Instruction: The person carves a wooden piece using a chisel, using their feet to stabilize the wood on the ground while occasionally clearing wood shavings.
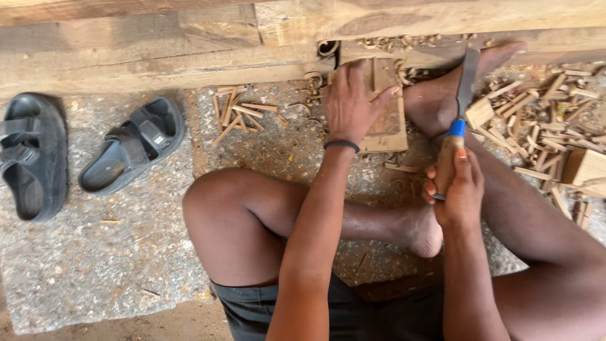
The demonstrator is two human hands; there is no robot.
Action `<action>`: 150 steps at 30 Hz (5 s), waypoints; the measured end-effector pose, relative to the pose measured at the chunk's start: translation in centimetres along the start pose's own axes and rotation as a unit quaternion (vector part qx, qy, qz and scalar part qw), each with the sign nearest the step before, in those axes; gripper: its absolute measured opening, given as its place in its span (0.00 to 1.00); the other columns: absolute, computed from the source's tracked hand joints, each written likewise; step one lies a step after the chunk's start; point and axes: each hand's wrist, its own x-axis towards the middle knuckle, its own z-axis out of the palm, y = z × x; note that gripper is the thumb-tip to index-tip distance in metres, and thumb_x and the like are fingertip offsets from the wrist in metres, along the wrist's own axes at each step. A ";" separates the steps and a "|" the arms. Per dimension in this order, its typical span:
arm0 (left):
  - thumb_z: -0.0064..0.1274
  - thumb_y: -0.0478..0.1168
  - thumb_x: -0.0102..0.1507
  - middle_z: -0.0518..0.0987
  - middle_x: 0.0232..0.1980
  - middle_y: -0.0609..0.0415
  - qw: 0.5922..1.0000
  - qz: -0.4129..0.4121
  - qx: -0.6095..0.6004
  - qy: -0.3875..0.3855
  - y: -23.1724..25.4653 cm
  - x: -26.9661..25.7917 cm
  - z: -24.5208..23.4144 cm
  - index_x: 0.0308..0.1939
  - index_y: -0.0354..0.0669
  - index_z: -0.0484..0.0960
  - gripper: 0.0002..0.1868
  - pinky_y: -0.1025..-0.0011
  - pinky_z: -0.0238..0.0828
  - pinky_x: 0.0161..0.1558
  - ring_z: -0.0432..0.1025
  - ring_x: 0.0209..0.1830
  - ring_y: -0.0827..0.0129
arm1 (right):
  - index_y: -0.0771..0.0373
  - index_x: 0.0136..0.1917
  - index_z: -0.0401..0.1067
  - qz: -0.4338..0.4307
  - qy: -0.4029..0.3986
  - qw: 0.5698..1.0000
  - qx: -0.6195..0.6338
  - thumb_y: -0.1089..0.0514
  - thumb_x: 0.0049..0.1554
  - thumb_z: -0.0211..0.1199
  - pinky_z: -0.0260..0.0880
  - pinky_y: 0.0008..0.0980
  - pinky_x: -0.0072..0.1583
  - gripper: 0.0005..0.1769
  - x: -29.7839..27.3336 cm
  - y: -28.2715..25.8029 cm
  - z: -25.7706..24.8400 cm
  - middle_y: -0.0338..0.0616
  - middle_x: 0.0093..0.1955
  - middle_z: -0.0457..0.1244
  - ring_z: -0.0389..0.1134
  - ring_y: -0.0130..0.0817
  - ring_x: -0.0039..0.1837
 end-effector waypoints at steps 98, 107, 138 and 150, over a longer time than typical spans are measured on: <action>0.62 0.43 0.61 0.80 0.38 0.51 0.937 0.197 -0.180 -0.224 19.4 -0.8 10.7 0.38 0.41 0.74 0.14 0.63 0.75 0.33 0.77 0.32 0.62 | 0.69 0.69 0.60 -0.100 0.269 0.957 -0.049 0.70 0.64 0.52 0.68 0.32 0.40 0.20 -4.6 -6.8 -23.3 0.51 0.47 0.65 0.65 0.32 0.38; 0.61 0.44 0.62 0.82 0.35 0.48 0.945 0.085 -0.080 -0.305 9.4 0.1 -2.8 0.38 0.41 0.76 0.13 0.64 0.76 0.33 0.78 0.29 0.64 | 0.71 0.72 0.56 -0.190 0.237 0.953 -0.010 0.70 0.67 0.45 0.65 0.33 0.42 0.20 -4.4 -1.3 -26.0 0.51 0.46 0.63 0.63 0.34 0.39; 0.52 0.53 0.70 0.82 0.33 0.46 0.920 -0.042 0.206 -0.331 -9.1 -1.2 -7.4 0.47 0.40 0.82 0.19 0.59 0.78 0.36 0.78 0.31 0.62 | 0.71 0.50 0.69 -0.150 0.252 0.923 -0.250 0.58 0.73 0.55 0.70 0.33 0.51 0.13 -4.2 1.0 -25.4 0.47 0.44 0.64 0.65 0.32 0.43; 0.51 0.51 0.69 0.76 0.27 0.57 0.946 -0.006 0.036 -0.323 1.2 3.0 -4.7 0.43 0.40 0.79 0.17 0.73 0.69 0.19 0.67 0.19 0.77 | 0.71 0.48 0.66 -0.147 0.166 0.954 -0.204 0.64 0.74 0.53 0.67 0.29 0.46 0.11 -3.3 2.1 -25.5 0.48 0.41 0.62 0.63 0.31 0.39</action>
